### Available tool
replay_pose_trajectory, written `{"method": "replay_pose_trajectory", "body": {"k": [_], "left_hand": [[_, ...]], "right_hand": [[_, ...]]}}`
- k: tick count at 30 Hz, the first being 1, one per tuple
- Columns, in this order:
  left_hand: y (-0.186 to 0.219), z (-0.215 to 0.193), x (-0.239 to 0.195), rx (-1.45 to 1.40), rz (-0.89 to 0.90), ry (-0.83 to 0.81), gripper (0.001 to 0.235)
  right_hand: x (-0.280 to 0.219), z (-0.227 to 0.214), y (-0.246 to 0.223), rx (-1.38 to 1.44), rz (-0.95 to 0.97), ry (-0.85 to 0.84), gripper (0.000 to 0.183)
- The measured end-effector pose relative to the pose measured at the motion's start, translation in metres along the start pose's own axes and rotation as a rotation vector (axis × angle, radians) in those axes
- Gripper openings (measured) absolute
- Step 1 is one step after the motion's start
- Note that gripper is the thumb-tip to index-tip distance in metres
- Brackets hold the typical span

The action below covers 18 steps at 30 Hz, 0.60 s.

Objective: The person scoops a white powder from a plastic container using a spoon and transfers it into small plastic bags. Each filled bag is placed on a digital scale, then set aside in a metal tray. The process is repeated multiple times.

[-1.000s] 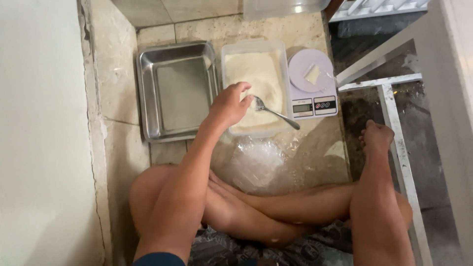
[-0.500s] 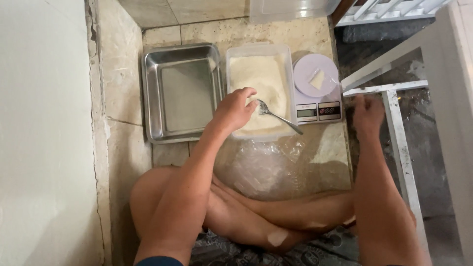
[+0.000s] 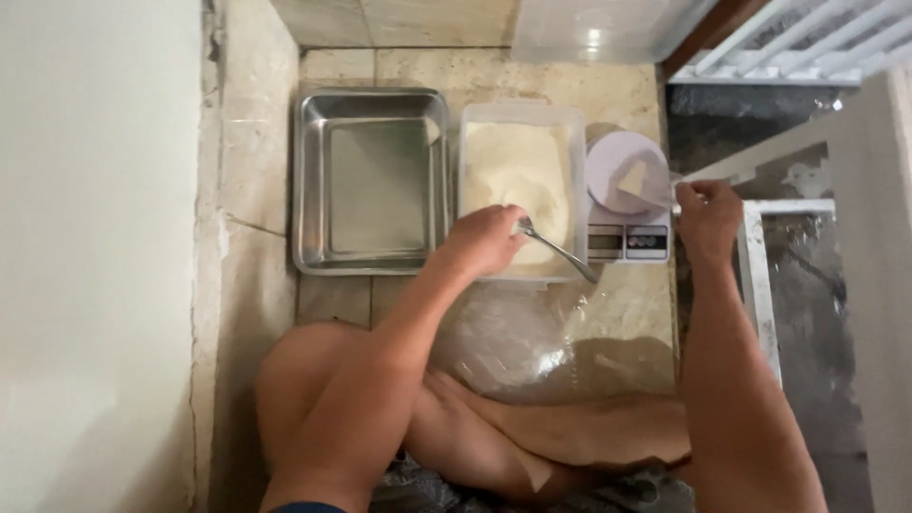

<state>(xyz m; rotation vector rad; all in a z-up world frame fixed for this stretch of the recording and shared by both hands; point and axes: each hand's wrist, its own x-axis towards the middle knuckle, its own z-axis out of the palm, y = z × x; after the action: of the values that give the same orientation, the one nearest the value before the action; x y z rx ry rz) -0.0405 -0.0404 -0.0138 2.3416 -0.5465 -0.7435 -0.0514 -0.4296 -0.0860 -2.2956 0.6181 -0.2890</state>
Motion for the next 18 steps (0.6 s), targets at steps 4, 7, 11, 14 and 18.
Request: {"method": "replay_pose_trajectory", "body": {"k": [4,7,11,14,18], "left_hand": [[0.004,0.011,0.003,-0.010,0.020,-0.006,0.039],[-0.001,0.021,0.015,0.015,0.025,-0.038,0.042],[-0.002,0.023,0.011,-0.018,0.048,-0.067,0.036],[0.001,0.028,0.004,-0.012,0.067,-0.029,0.036],[0.011,0.030,0.008,0.177,0.119,-0.024,0.025]], "right_hand": [[-0.010,-0.012,-0.099,-0.262,-0.120,-0.117,0.025],[-0.019,-0.007,-0.161,-0.480,-0.455,-0.137,0.018],[-0.035,0.027,-0.255,-0.269,-0.435,-0.321,0.020],[-0.042,0.077,-0.301,0.039,-0.317,-0.493,0.022],[-0.032,0.175,-0.316,0.094,-0.316,-0.583,0.018]]}}
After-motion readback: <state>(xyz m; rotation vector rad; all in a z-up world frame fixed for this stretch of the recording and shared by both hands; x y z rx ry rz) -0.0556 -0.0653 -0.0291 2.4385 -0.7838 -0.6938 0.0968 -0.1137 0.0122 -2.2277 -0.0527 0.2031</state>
